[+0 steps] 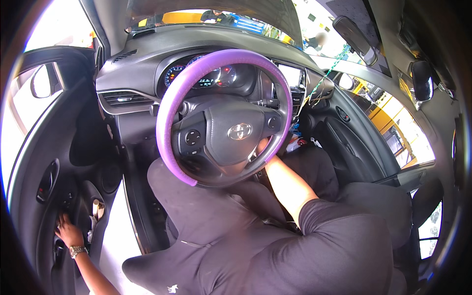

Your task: The person exits a car, opens the hood, and pours pink coolant into the engine's reservoir. They then remove a used air filter, place it in the glove compartment, and install a new air filter into the engine bay.

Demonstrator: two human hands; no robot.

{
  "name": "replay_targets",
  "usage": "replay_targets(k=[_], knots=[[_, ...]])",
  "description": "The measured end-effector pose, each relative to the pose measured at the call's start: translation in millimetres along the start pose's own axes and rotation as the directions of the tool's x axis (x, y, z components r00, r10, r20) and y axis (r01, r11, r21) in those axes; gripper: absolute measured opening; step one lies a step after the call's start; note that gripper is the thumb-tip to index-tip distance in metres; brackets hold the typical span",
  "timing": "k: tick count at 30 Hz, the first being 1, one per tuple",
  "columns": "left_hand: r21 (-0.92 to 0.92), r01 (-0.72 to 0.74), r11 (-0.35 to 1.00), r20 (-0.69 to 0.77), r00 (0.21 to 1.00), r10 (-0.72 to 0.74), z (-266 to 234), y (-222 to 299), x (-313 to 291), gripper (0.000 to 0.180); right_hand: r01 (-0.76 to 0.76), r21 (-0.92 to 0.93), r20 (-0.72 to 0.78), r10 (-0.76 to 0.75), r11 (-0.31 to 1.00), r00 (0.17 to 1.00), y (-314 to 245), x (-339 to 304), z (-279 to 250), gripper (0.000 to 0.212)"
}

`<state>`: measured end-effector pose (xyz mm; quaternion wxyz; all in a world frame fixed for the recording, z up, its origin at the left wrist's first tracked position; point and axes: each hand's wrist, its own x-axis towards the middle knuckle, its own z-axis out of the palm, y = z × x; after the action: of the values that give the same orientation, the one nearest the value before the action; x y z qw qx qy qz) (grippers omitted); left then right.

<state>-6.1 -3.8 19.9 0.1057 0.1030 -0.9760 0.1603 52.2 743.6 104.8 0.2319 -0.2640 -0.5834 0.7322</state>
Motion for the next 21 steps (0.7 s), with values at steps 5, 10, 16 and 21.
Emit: replay_targets(k=[5,10,16,21], knots=[[-0.011,-0.009,1.0,0.067,0.998,0.009,-14,19,-4,0.052,0.006,-0.015,-0.026,-0.007,1.0,1.0,1,1,-7,0.032],[0.018,-0.022,1.0,0.033,0.999,0.022,13,-1,5,0.057,-0.012,-0.004,-0.008,0.012,1.0,1.0,15,5,5,0.032],[0.074,-0.061,0.995,0.024,0.998,0.059,48,-4,10,0.059,0.0,-0.032,-0.03,-0.001,0.999,1.0,14,5,-7,0.031],[0.082,-0.016,0.996,0.065,0.998,0.011,34,-1,10,0.057,-0.01,-0.018,-0.014,0.01,1.0,1.0,16,5,-4,0.031]])
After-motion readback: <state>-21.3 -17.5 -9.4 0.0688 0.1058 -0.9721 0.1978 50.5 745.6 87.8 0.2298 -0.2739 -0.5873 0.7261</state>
